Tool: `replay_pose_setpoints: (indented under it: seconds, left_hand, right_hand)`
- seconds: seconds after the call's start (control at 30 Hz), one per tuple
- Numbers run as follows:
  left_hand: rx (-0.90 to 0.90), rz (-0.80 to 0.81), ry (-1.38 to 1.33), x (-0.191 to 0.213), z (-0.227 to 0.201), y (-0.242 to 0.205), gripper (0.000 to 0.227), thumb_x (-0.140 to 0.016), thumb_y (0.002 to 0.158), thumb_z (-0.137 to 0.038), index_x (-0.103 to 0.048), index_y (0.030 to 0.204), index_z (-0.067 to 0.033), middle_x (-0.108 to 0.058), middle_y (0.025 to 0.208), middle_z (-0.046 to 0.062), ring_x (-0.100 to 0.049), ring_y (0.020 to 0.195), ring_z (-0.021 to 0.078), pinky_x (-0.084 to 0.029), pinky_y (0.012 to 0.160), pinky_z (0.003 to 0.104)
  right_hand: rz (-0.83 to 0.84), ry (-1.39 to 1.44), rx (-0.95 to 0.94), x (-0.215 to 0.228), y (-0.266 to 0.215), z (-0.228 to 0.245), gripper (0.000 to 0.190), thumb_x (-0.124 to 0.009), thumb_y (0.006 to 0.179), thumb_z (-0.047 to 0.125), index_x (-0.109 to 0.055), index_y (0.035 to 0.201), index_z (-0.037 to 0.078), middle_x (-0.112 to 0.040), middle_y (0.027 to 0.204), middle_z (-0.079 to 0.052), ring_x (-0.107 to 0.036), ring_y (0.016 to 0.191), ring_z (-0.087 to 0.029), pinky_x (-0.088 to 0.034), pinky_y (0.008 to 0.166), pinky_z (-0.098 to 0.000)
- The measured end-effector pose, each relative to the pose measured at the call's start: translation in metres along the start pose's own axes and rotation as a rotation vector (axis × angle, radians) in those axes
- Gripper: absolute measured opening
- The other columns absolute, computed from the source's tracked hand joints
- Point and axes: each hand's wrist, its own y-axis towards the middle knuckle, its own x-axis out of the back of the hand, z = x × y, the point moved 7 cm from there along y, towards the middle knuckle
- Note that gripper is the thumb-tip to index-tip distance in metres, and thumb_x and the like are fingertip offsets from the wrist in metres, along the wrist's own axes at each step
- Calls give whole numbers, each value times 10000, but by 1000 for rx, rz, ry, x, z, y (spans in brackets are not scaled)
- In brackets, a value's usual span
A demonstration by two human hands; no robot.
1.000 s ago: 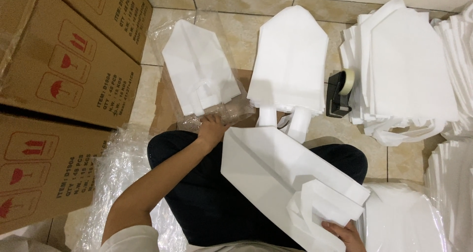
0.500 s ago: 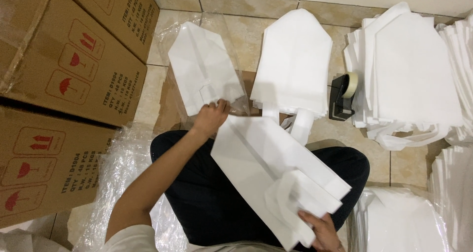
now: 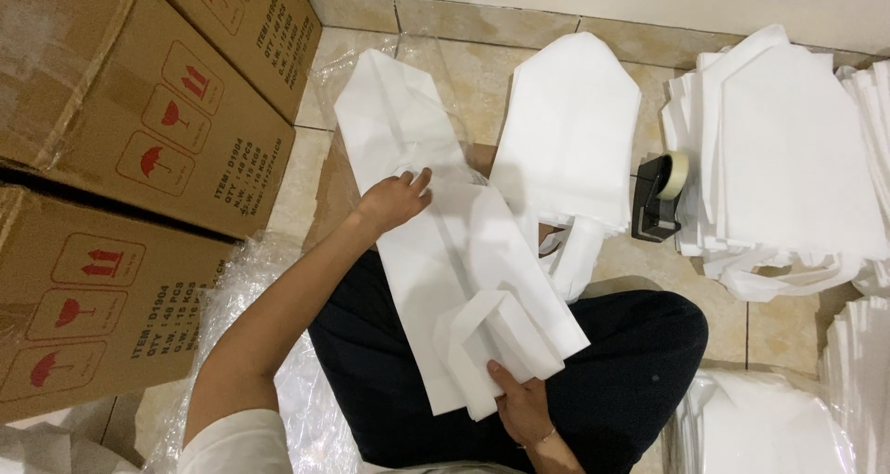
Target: The person sits on the floor and repeatedly picks up white plastic bags, folding them and placing them into a larger white bag. The person then uses bubble wrap to cover the filled bag, smoothing the wrap over the contents.
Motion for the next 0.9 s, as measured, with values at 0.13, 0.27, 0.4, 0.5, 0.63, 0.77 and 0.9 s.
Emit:
replay_pose_setpoints:
  seconds: [0.13,0.27,0.4,0.5,0.63,0.77,0.9]
  left_hand:
    - [80,-263,25,8,-3,-15,424,-541,692,-11,-492,1112,-46,-460,1087,69,-497,651,182,-470,386,272]
    - [110,-90,12,43,-6,-19,593,-600,691,-43,-391,1244,-93,-367,1264,65,-517,800,182,-491,447,232]
    - [112,109,-219,61,1,-19,592,-635,676,-20,-415,1222,-76,-335,1311,115,-521,933,261,-561,622,289]
    - [153,51,-346,53,2,-13,597,-611,675,11,-408,1233,-56,-325,1324,126,-514,946,320,-558,616,369]
    - [201,50,-334,52,-4,-7,588,-606,675,31,-412,1224,-55,-321,1332,126,-513,950,344,-551,613,388]
    - [229,3,-351,65,-11,-6,547,-600,688,14,-432,1203,-66,-371,1300,133,-531,960,341,-540,569,395]
    - [313,-159,-152,76,-19,-12,386,-604,675,-83,-555,1058,-94,-471,1192,62,-568,824,236,-520,459,287]
  right_hand:
    - [43,31,-14,-14,25,-18,559,-521,673,-76,-399,1215,-13,-481,1204,-183,-452,1078,-294,-370,926,-429]
    - [254,-105,127,-59,43,-4,500,-572,727,23,-430,1204,65,-529,1124,-105,-486,1007,-235,-380,924,-403]
    - [392,-307,282,-84,81,-15,437,-579,784,99,-442,1198,73,-549,1059,-72,-478,965,-199,-370,921,-407]
    - [313,-549,248,-116,90,0,468,-549,825,161,-380,1238,22,-487,1160,-123,-448,1039,-250,-332,952,-424]
    - [298,-753,221,-154,139,5,519,-554,829,286,-363,1246,43,-485,1166,-111,-465,1052,-238,-358,936,-413]
    - [188,-738,195,-131,280,-44,421,-585,809,340,-498,902,-61,-480,583,-91,-445,431,-153,-349,387,-249]
    - [110,-909,374,-144,347,-83,468,-543,839,360,-478,983,-81,-455,817,-177,-458,672,-234,-341,619,-304]
